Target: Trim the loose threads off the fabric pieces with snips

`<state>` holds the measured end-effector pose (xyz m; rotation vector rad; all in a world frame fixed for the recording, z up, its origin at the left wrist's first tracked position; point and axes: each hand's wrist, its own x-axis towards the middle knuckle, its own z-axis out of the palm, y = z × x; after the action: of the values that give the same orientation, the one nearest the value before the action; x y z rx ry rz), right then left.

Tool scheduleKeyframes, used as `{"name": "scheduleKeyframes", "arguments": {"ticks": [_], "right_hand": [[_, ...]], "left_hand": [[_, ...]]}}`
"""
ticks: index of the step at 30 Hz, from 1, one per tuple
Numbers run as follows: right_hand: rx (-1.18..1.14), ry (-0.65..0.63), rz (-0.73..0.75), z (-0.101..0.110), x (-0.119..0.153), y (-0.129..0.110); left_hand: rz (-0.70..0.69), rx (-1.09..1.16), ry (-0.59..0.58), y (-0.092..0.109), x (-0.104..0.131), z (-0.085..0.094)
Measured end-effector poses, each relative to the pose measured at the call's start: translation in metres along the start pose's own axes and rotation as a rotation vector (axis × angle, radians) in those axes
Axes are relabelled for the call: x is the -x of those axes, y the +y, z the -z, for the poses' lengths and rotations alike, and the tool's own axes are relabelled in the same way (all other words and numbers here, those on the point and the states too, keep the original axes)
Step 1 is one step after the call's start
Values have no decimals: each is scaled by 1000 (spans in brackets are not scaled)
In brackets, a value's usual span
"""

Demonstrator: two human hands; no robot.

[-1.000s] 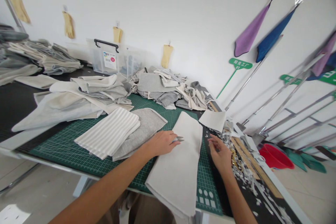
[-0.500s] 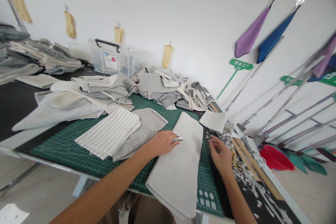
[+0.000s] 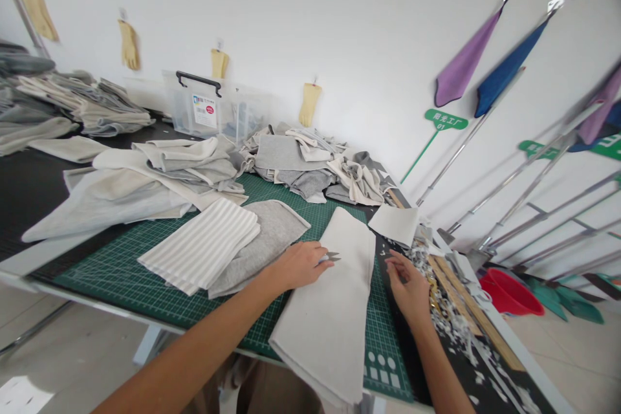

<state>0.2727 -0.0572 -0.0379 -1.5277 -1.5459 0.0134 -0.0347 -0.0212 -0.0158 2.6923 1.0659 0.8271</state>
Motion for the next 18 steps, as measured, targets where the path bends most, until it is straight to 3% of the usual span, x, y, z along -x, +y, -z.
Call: {"name": "scheduleKeyframes", "arguments": {"ticks": [18], "right_hand": [[3,4,-5,1,0,-1]], "left_hand": [[-7,16,-21,0,0,-2]]}}
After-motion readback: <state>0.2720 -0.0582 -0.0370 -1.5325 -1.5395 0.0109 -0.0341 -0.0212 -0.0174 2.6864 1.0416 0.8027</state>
